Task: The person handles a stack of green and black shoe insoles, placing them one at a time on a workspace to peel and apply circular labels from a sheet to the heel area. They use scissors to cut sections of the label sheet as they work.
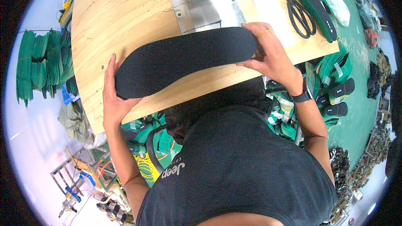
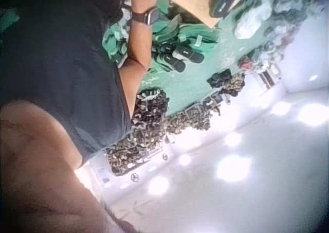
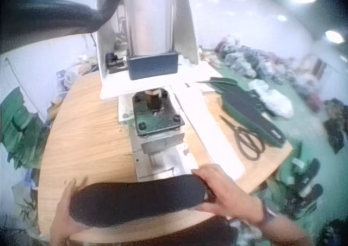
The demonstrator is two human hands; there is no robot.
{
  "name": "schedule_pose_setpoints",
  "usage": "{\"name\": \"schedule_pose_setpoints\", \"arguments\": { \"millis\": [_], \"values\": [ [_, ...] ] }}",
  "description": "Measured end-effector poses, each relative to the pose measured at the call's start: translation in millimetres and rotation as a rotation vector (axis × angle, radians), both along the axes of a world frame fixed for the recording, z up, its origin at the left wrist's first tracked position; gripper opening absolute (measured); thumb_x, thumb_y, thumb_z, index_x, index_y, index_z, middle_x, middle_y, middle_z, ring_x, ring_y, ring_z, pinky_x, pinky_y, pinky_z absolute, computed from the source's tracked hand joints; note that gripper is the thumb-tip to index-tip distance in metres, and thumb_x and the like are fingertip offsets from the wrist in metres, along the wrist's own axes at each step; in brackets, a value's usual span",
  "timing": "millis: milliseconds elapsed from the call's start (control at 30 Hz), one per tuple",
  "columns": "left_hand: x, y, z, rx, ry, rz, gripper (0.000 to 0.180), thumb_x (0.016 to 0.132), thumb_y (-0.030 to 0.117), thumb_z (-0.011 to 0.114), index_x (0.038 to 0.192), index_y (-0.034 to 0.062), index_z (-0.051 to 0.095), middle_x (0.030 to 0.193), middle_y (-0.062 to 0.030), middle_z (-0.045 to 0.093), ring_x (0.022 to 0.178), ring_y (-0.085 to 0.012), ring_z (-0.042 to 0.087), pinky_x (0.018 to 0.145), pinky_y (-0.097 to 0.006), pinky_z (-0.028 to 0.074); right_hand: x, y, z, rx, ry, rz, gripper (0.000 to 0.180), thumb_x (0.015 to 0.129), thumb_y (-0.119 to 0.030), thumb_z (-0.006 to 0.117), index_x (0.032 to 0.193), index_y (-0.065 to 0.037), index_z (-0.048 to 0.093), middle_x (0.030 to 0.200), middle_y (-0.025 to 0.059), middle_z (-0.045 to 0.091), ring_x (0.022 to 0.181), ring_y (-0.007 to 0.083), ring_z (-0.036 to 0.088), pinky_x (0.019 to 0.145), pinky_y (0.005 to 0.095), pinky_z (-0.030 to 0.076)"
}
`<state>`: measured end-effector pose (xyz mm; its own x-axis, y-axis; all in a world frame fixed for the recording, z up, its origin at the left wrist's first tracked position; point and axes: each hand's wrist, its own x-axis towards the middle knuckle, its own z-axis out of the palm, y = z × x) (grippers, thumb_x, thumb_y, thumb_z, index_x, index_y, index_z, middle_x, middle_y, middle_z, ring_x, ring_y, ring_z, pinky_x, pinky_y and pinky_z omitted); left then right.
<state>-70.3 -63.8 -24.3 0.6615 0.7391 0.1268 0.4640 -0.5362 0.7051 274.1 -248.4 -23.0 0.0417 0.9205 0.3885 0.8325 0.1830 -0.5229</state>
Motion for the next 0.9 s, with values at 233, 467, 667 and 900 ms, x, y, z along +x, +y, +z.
{"name": "schedule_pose_setpoints", "arguments": {
  "millis": [233, 467, 667, 900],
  "values": [
    [3, 4, 5, -0.009, 0.026, 0.001, 0.113, 0.048, 0.012, 0.083, 0.146, 0.0086, 0.027, 0.125, -0.0199, 0.054, 0.115, -0.031, 0.053, 0.103, -0.04, 0.037, 5, 17, 6, -0.054, 0.012, 0.009, 0.073, 0.066, -0.014, 0.08, 0.129, -0.002, 0.045, 0.11, 0.0161, 0.051, 0.102, 0.0312, 0.052, 0.087, 0.0348, 0.045],
    [8, 7, 4, -0.046, -0.041, 0.028, 0.111, 0.05, 0.007, 0.083, 0.146, 0.0098, 0.028, 0.122, -0.0188, 0.056, 0.111, -0.0286, 0.057, 0.098, -0.037, 0.042, 7, 22, 0, 0.008, 0.045, -0.003, 0.066, 0.068, -0.018, 0.077, 0.124, 0.0, 0.047, 0.105, 0.0188, 0.057, 0.102, 0.0357, 0.051, 0.088, 0.0406, 0.044],
    [25, 42, 7, -0.048, -0.106, -0.015, 0.103, 0.057, 0.005, 0.084, 0.145, 0.0116, 0.031, 0.117, -0.0166, 0.059, 0.105, -0.0229, 0.059, 0.093, -0.033, 0.046, 9, 57, -5, 0.013, -0.01, -0.101, 0.06, 0.072, -0.014, 0.076, 0.123, 0.0, 0.049, 0.103, 0.0186, 0.055, 0.099, 0.0314, 0.054, 0.085, 0.0355, 0.045],
    [31, 75, 0, -0.01, -0.154, -0.077, 0.1, 0.058, 0.004, 0.082, 0.144, 0.0094, 0.032, 0.118, -0.0166, 0.058, 0.105, -0.0227, 0.059, 0.093, -0.033, 0.045, 8, 84, -1, 0.115, 0.028, -0.199, 0.031, 0.076, -0.016, 0.069, 0.099, 0.002, 0.057, 0.09, 0.0187, 0.061, 0.083, 0.0324, 0.057, 0.075, 0.038, 0.047]
  ]
}}
